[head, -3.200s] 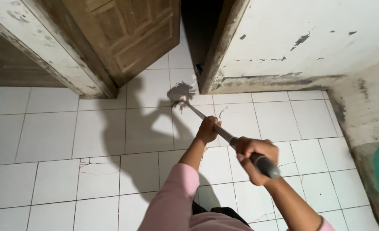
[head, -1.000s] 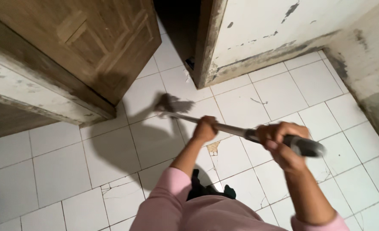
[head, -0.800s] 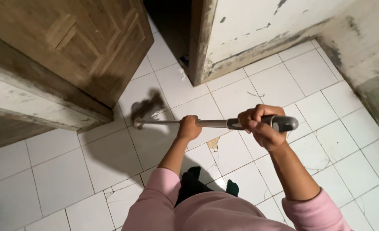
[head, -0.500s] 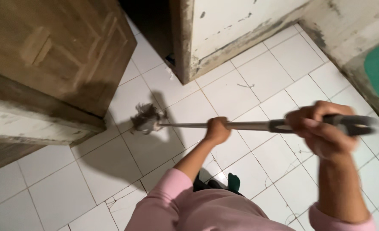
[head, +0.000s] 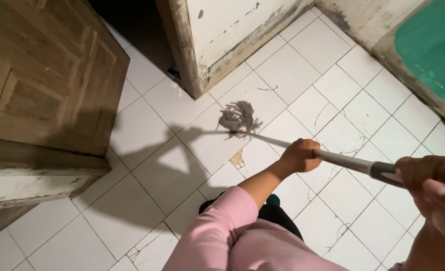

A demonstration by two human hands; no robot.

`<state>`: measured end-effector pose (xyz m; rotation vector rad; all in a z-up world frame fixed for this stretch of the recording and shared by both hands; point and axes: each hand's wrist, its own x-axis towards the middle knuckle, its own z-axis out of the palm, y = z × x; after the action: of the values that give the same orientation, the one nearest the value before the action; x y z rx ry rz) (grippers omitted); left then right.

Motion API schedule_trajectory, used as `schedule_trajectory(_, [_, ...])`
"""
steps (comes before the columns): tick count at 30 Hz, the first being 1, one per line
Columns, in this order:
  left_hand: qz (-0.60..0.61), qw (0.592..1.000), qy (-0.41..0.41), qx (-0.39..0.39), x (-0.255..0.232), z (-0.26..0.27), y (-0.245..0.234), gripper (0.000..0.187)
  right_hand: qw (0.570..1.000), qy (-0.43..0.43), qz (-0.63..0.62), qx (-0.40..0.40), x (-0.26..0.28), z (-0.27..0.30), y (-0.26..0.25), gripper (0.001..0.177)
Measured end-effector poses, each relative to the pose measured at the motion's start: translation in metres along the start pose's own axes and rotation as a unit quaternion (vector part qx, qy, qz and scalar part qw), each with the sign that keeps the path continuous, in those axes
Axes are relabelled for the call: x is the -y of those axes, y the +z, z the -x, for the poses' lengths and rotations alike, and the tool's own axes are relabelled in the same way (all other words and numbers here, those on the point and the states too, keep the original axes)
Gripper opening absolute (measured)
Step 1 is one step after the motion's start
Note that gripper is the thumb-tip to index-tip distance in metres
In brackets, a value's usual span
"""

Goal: The person mops a white tiled floor using a string mop, moving back and forth across the surface. They clean around a parked motorcycle and along the base of the walls and a doorway.

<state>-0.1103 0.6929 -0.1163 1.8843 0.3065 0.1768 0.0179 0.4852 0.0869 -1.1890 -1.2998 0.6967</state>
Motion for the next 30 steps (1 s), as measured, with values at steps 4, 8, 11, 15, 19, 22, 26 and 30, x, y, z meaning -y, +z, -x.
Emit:
schedule_trajectory(4, [-0.060, 0.996, -0.023, -0.054, 0.008, 0.025, -0.012, 0.021, 0.998, -0.008, -0.065, 0.017, 0.008, -0.027, 0.022, 0.014])
schedule_trajectory(8, [-0.127, 0.984, -0.118, -0.040, 0.036, 0.056, -0.039, 0.024, 0.991, -0.004, -0.132, -0.034, 0.017, -0.063, 0.075, 0.010])
schedule_trajectory(11, [-0.108, 0.971, -0.170, -0.125, 0.063, 0.092, -0.063, 0.018, 0.976, -0.002, -0.212, -0.044, -0.006, -0.086, 0.113, 0.013])
schedule_trajectory(15, [-0.087, 0.944, -0.261, -0.183, 0.096, 0.142, -0.098, 0.017, 0.961, 0.030, -0.273, -0.002, -0.055, -0.108, 0.157, 0.016])
schedule_trajectory(19, [-0.068, 0.927, -0.305, -0.206, 0.101, 0.160, -0.103, 0.020, 0.958, 0.050, -0.281, 0.013, -0.076, -0.118, 0.164, 0.017])
schedule_trajectory(22, [-0.081, 0.933, -0.291, -0.197, 0.092, 0.135, -0.089, 0.020, 0.963, 0.062, -0.262, -0.010, -0.061, -0.120, 0.142, 0.016])
schedule_trajectory(26, [-0.044, 0.952, -0.239, -0.187, 0.062, 0.089, -0.050, 0.018, 0.977, 0.026, -0.211, -0.014, -0.011, -0.115, 0.094, 0.015])
schedule_trajectory(30, [-0.091, 0.978, -0.170, -0.081, 0.025, 0.030, -0.007, 0.014, 0.992, 0.043, -0.117, -0.038, 0.031, -0.078, 0.041, 0.016])
